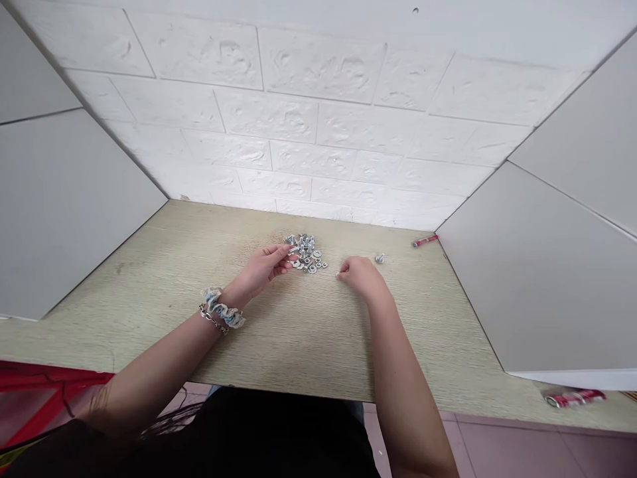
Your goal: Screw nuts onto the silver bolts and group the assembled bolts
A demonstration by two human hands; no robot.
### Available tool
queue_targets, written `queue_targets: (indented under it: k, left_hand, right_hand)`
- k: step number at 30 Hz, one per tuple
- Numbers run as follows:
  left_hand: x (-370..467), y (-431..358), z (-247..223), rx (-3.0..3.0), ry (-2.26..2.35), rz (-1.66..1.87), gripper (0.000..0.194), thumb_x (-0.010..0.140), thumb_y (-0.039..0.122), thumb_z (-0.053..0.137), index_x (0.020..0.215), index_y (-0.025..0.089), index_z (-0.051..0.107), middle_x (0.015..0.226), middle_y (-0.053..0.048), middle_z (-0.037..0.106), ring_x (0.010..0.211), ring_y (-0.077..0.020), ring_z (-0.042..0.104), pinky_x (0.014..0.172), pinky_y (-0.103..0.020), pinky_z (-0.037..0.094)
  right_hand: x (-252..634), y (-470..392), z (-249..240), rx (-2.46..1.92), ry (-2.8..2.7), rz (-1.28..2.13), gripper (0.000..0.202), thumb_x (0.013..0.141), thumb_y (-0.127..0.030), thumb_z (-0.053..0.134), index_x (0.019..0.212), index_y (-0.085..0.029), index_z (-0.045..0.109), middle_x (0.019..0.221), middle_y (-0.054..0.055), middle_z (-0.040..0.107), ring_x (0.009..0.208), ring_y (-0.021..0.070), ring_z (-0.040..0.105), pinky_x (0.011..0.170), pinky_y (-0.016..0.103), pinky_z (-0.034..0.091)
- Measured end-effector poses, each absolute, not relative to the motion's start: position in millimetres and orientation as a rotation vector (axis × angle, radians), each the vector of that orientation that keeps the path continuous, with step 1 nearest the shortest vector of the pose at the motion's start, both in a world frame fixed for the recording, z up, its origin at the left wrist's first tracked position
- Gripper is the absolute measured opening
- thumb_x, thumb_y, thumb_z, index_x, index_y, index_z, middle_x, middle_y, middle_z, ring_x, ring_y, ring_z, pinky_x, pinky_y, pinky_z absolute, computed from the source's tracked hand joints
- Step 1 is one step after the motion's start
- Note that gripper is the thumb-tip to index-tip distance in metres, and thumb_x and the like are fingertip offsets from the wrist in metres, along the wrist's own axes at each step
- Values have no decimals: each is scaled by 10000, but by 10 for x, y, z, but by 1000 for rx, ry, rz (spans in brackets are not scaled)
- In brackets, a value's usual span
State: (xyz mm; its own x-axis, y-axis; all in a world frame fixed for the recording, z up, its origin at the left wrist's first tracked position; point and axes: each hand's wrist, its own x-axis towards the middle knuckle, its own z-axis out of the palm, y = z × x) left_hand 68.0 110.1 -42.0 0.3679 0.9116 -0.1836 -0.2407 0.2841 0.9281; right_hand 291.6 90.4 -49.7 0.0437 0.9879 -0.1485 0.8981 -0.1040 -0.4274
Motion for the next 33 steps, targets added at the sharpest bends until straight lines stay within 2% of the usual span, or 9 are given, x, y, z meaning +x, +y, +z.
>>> queue_targets:
  k: [8, 13, 15, 19, 25, 33]
  left_hand:
    - [699, 1095, -416, 1005, 890, 862, 241, 740, 291, 625, 924, 136, 613, 892, -67, 639, 634, -52, 574, 558, -151, 435]
    - [723, 1057, -409, 983, 907, 798, 206, 774, 228, 589, 957, 133, 605, 925, -83, 642, 707, -89, 616, 574, -155, 461]
    - [741, 1029, -415, 987, 898, 773, 212, 776, 223, 587, 966, 131, 605, 914, -88, 646, 723, -97, 620, 590, -161, 474]
    - [784, 980, -441, 990, 863, 715, 209, 769, 237, 599, 945, 124, 611, 867, -87, 653, 736, -102, 622, 614, -167, 489]
    - [807, 963, -429, 1026, 831, 640, 166, 776, 237, 588, 892, 128, 637, 888, -82, 648, 753, -96, 621, 611, -149, 483]
    - [811, 960, -441, 990, 822, 644, 138, 778, 231, 582, 819, 118, 649, 793, -67, 655, 705, -74, 610, 591, -130, 464]
  right_hand:
    - [2833, 879, -445, -2032, -1884, 687, 55, 628, -201, 592, 643, -150, 578, 683, 22, 596, 626, 119, 503, 549, 226, 339]
    - [2741, 831, -268, -1502, -1666, 1233, 231, 639, -341, 646, 732, -133, 606, 654, 12, 585, 596, 101, 514, 584, 239, 412]
    - [2706, 819, -232, -1361, -1528, 1321, 295, 611, -375, 678, 759, -126, 622, 680, 25, 599, 632, 109, 541, 634, 256, 445]
    - [2621, 824, -259, -1285, -1411, 1388, 318, 604, -391, 691, 773, -127, 639, 709, 36, 612, 667, 118, 565, 673, 263, 469]
    - [2520, 828, -311, -1277, -1501, 1378, 304, 692, -420, 614, 774, -129, 645, 663, 25, 597, 602, 92, 535, 615, 228, 445]
    - [2482, 837, -364, -1270, -1542, 1367, 302, 715, -414, 590, 780, -122, 630, 685, 21, 591, 591, 77, 503, 598, 212, 419]
